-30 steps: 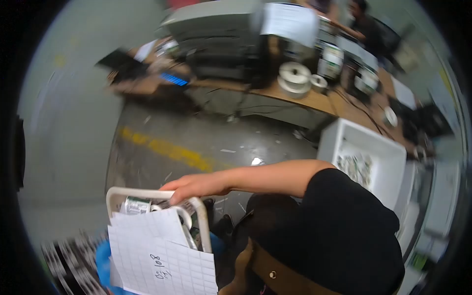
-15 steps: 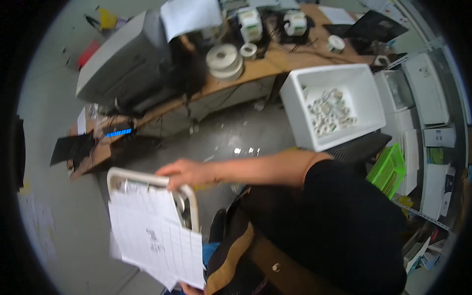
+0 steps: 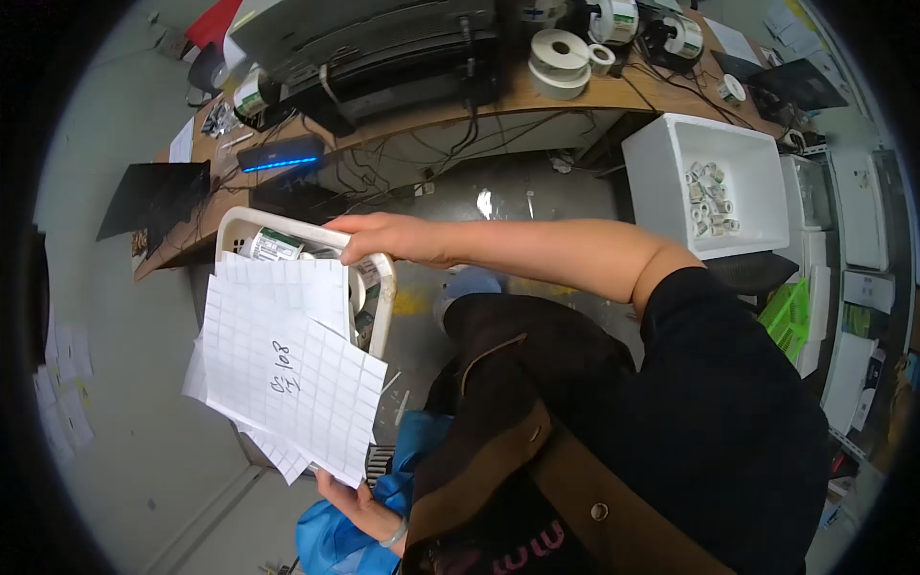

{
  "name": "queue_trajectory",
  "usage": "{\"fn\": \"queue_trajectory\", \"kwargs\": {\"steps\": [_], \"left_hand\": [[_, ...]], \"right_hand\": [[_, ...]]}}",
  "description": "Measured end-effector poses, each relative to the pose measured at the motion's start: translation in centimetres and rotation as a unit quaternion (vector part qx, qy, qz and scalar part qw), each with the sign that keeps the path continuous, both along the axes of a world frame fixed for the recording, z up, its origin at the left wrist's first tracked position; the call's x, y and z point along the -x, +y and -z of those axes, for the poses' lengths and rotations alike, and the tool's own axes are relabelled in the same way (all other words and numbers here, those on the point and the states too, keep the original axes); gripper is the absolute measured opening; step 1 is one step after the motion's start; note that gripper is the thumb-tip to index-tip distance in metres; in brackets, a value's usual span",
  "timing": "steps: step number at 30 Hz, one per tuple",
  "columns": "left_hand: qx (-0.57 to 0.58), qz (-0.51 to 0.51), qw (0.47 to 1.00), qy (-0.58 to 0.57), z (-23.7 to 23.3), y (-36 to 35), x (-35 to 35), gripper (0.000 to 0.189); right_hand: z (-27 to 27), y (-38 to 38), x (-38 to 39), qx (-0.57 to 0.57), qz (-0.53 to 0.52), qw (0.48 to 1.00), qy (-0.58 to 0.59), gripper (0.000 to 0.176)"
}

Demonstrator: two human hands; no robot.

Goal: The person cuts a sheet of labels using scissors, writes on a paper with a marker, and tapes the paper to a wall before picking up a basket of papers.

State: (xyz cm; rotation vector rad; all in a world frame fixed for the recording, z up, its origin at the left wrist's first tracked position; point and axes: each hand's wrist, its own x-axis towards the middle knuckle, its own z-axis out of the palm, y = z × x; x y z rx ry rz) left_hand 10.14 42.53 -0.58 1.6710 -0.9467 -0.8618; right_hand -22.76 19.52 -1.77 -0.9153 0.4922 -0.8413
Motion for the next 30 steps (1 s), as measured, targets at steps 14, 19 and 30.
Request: {"fn": "queue_trajectory", "kwargs": {"steps": [14, 19, 30], "left_hand": [[0.01, -0.112, 0.987, -0.115, 5.5, -7.0, -4.6, 0.061], [-0.018, -0.304, 0.936, 0.174, 12.8, -11.1, -10.7, 0.039], [-0.138, -0.29, 0.946, 0.033, 10.2, -20.9, -9.2, 0.058]], "right_hand": [[6.9, -17.6, -19.3, 0.009, -0.225, 0.973, 0.044, 0.07], [10.7, -24.4, -24.4, 0.057, -0.25, 0.96, 0.116, 0.066], [18.8, -36.6, -25.1, -0.039, -0.162, 0.96, 0.224, 0.028]]}}
